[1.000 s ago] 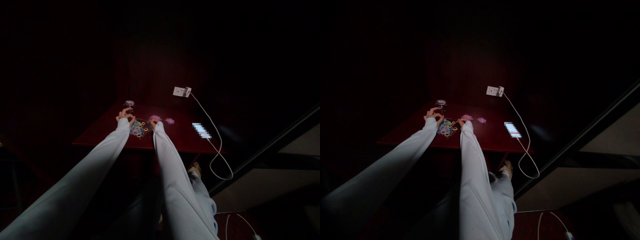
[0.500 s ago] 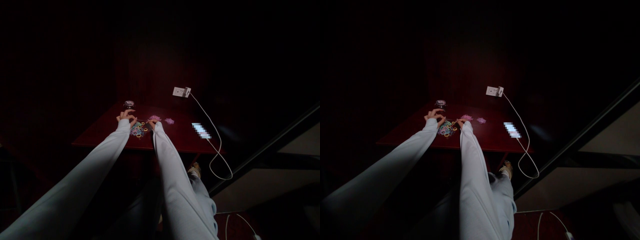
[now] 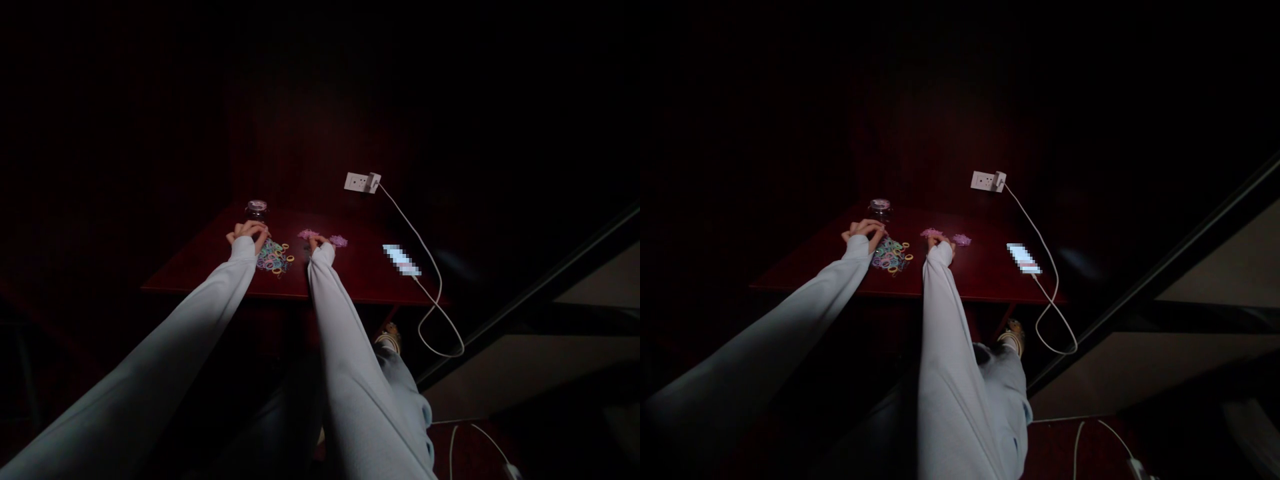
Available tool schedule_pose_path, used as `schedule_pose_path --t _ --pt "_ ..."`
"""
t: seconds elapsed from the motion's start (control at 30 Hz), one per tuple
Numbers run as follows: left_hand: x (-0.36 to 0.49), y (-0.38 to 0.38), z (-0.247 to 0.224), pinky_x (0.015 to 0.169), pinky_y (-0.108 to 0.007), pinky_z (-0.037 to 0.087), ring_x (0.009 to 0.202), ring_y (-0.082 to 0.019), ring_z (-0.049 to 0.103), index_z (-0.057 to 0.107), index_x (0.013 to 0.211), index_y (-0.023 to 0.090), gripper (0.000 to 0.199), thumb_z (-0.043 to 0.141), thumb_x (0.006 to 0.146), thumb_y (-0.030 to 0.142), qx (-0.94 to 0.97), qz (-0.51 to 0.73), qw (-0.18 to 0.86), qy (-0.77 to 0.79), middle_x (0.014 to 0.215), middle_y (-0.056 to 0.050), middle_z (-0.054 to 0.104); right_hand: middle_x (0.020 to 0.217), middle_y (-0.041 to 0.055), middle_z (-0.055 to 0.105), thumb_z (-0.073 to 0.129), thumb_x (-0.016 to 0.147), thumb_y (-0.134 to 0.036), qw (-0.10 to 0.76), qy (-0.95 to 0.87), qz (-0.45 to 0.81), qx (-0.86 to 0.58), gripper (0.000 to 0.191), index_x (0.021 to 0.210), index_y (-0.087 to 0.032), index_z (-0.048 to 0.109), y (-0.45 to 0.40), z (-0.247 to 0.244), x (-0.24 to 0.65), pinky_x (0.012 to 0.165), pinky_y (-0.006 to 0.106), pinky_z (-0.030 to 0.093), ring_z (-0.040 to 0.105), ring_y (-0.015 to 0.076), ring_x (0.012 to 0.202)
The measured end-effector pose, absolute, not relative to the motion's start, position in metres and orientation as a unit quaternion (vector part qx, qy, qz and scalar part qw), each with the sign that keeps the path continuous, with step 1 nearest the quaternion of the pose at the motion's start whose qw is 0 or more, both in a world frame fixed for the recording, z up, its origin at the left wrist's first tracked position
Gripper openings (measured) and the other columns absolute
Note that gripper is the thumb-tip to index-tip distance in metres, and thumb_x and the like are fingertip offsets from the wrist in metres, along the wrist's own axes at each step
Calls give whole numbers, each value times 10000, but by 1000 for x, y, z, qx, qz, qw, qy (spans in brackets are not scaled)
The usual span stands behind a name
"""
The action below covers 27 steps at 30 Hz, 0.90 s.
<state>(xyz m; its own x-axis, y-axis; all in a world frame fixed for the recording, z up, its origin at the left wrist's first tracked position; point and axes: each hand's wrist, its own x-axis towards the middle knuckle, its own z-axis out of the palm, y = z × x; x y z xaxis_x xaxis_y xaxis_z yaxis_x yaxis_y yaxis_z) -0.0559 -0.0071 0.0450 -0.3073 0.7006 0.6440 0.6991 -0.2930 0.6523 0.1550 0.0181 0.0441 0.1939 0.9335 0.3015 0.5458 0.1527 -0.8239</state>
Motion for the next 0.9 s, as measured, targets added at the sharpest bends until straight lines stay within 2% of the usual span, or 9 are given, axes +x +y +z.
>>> schedule_pose_path --t 0.17,0.3,0.4,0.53,0.73,0.83,0.9 --pt "-64 -6 48 1093 -640 374 1238 -384 638 742 818 231 231 631 1020 238 507 561 37 653 1209 -76 818 1231 152 793 585 1057 -424 425 -544 133 -712 320 1028 -229 838 12 44 160 1069 499 433 564 373 1292" --pt "-67 -3 46 1079 -602 372 1227 -378 651 739 876 242 153 662 1008 227 491 553 52 671 1234 -77 806 1218 183 776 625 1025 -411 392 -558 106 -723 304 962 -203 838 18 40 158 1036 529 429 549 401 1275" --pt "-67 -1 44 1058 -557 392 1186 -359 659 727 859 250 148 673 996 233 488 561 41 667 1182 -56 807 1211 207 770 690 975 -355 390 -562 92 -723 235 917 -184 841 21 36 158 1030 555 436 558 419 1268" --pt "-70 1 45 1047 -527 409 1164 -345 682 729 872 257 123 683 985 242 510 520 52 683 1176 -39 802 1276 204 768 760 930 -344 390 -574 97 -713 173 960 -197 846 18 36 158 1063 568 427 546 441 1319" --pt "-66 -5 55 1092 -570 419 1170 -360 719 713 824 229 152 656 963 204 494 528 65 688 1170 -72 799 1227 164 775 596 1000 -300 431 -539 105 -716 254 1073 -218 825 10 42 153 1055 531 454 589 381 1256" --pt "-62 -9 56 1112 -580 456 1177 -353 730 699 785 222 184 645 960 204 483 547 63 681 1156 -89 803 1260 135 778 588 1013 -280 433 -563 124 -693 278 1150 -228 824 7 46 150 1102 521 453 578 358 1284" --pt "-62 -9 54 1112 -574 495 1185 -355 724 699 770 233 209 653 972 264 488 566 68 662 1136 -101 801 1295 95 775 605 1030 -287 426 -615 137 -649 283 1212 -256 819 3 47 148 1150 503 443 569 333 1313"
